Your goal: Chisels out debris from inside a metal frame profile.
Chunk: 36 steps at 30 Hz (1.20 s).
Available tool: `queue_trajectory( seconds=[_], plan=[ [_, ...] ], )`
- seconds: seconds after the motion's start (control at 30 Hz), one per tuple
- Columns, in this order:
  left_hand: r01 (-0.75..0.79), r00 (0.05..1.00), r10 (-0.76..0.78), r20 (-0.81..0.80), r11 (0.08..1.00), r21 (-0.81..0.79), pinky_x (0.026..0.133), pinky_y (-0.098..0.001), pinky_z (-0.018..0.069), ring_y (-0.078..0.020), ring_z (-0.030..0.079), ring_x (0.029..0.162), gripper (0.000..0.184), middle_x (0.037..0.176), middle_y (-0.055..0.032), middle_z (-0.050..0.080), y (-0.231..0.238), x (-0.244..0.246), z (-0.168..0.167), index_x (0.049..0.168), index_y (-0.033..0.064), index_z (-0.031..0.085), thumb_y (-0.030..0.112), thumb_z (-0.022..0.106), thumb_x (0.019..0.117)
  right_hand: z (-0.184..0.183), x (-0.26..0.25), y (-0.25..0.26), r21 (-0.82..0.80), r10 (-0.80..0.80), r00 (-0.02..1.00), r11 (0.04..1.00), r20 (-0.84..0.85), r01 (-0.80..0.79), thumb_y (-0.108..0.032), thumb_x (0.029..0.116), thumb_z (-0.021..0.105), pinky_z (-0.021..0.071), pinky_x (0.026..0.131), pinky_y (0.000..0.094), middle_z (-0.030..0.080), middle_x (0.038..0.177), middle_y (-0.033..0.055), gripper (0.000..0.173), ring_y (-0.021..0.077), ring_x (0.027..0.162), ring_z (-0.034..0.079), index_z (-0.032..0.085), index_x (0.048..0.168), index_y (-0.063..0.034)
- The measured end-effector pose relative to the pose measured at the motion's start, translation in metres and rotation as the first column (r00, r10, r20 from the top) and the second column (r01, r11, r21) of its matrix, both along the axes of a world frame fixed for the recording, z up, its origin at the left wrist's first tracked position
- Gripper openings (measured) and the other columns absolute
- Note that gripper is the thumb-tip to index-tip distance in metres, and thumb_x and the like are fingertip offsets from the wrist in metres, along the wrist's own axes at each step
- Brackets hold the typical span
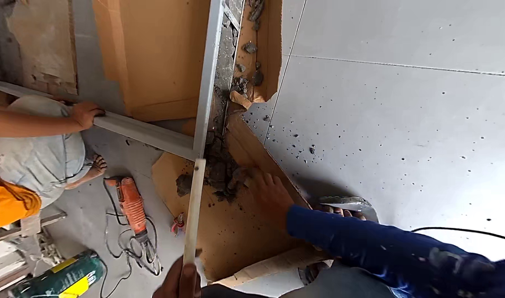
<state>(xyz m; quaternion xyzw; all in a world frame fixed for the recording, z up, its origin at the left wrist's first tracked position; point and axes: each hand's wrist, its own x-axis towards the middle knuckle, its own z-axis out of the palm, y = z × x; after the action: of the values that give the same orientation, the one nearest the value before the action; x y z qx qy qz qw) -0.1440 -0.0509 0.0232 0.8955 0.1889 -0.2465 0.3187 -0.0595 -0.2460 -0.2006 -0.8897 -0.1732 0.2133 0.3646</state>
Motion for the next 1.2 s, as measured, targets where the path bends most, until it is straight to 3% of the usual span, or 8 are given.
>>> queue_trajectory(
  seconds=[0.17,0.33,0.47,0.73,0.8,0.9,1.03,1.2],
  plan=[
    [0.095,0.987,-0.07,-0.144,0.981,0.171,0.039,-0.0359,0.0521,-0.018,0.058,0.047,0.049,0.071,-0.0027,0.065,-0.01,0.086,-0.021,0.126,0.0102,0.059,0.049,0.035,0.1084,-0.008,-0.026,-0.017,-0.182,0.162,0.952,0.96,-0.26,-0.213,-0.009,0.1004,0.056,0.0554,0.089,0.0526,0.06,0.123,0.0252,0.033,0.0412,0.112,0.062,0.055,0.13,0.0063],
    [0.407,0.904,-0.287,-0.316,0.802,0.437,0.051,-0.0476,0.0525,-0.0241,0.059,0.055,0.044,0.071,-0.0075,0.059,-0.005,0.173,-0.025,0.113,0.0137,0.061,0.049,0.035,0.1099,0.013,0.01,-0.04,0.166,0.025,0.665,0.975,-0.746,0.15,-0.017,0.0911,0.072,0.0603,0.073,0.052,0.065,0.104,0.0184,0.06,0.0334,0.085,0.071,0.038,0.14,-0.0067],
    [0.579,0.806,-0.352,-0.476,0.637,0.509,0.057,-0.0477,0.0511,-0.0247,0.059,0.061,0.04,0.071,-0.0075,0.057,-0.022,0.214,-0.025,0.107,0.0122,0.06,0.045,0.037,0.1092,0.031,0.03,-0.072,0.296,-0.102,0.751,0.878,-0.652,0.376,-0.033,0.1032,0.062,0.0604,0.075,0.0514,0.068,0.1,0.014,0.053,0.0288,0.084,0.071,0.042,0.147,-0.0127],
    [0.64,0.723,-0.29,-0.627,0.621,0.452,0.045,-0.0401,0.0502,-0.0233,0.054,0.048,0.041,0.068,-0.0113,0.054,-0.037,0.254,-0.019,0.103,0.007,0.058,0.042,0.038,0.1105,0.065,0.135,-0.079,0.457,-0.472,0.796,0.652,-0.38,0.605,-0.023,0.1088,0.048,0.0602,0.072,0.0479,0.069,0.096,0.0143,0.065,0.0271,0.076,0.069,0.018,0.165,-0.0108],
    [0.692,0.681,-0.315,-0.661,0.573,0.44,0.05,-0.0405,0.0524,-0.0238,0.057,0.053,0.043,0.07,-0.0114,0.055,-0.038,0.257,-0.021,0.101,0.006,0.06,0.042,0.038,0.1105,0.065,0.146,-0.073,0.384,-0.362,0.828,0.756,-0.429,0.53,-0.021,0.1084,0.047,0.0601,0.076,0.0516,0.069,0.099,0.0176,0.059,0.0312,0.082,0.072,0.025,0.161,-0.0064],
    [0.726,0.644,-0.324,-0.693,0.547,0.417,0.053,-0.0426,0.0539,-0.025,0.059,0.056,0.044,0.074,-0.0127,0.058,-0.038,0.258,-0.023,0.103,0.0048,0.06,0.042,0.037,0.1111,0.062,0.15,-0.074,0.286,-0.006,0.808,0.934,-0.589,0.216,-0.016,0.1026,0.053,0.0584,0.058,0.0475,0.066,0.083,0.0172,0.025,0.0279,0.064,0.068,0.059,0.121,-0.0012],
    [0.673,0.683,-0.297,-0.668,0.612,0.416,0.049,-0.0402,0.0533,-0.0233,0.057,0.052,0.042,0.072,-0.0118,0.056,-0.032,0.247,-0.029,0.106,0.0063,0.059,0.042,0.037,0.1113,0.051,0.113,-0.049,0.265,-0.058,0.823,0.932,-0.565,0.247,-0.017,0.1054,0.049,0.0584,0.082,0.0559,0.068,0.109,0.0221,0.046,0.0365,0.096,0.071,0.043,0.15,-0.0068],
    [0.724,0.653,-0.343,-0.675,0.542,0.426,0.083,-0.0631,0.0552,-0.0439,0.07,0.093,0.051,0.101,-0.0242,0.069,0.052,0.144,-0.028,0.146,0.0076,0.044,0.043,0.034,0.111,0.035,0.071,-0.051,0.295,-0.098,0.791,0.895,-0.604,0.336,-0.022,0.1077,0.046,0.0571,0.088,0.0567,0.069,0.117,0.0209,0.056,0.036,0.101,0.071,0.032,0.161,-0.0164]
  ],
)
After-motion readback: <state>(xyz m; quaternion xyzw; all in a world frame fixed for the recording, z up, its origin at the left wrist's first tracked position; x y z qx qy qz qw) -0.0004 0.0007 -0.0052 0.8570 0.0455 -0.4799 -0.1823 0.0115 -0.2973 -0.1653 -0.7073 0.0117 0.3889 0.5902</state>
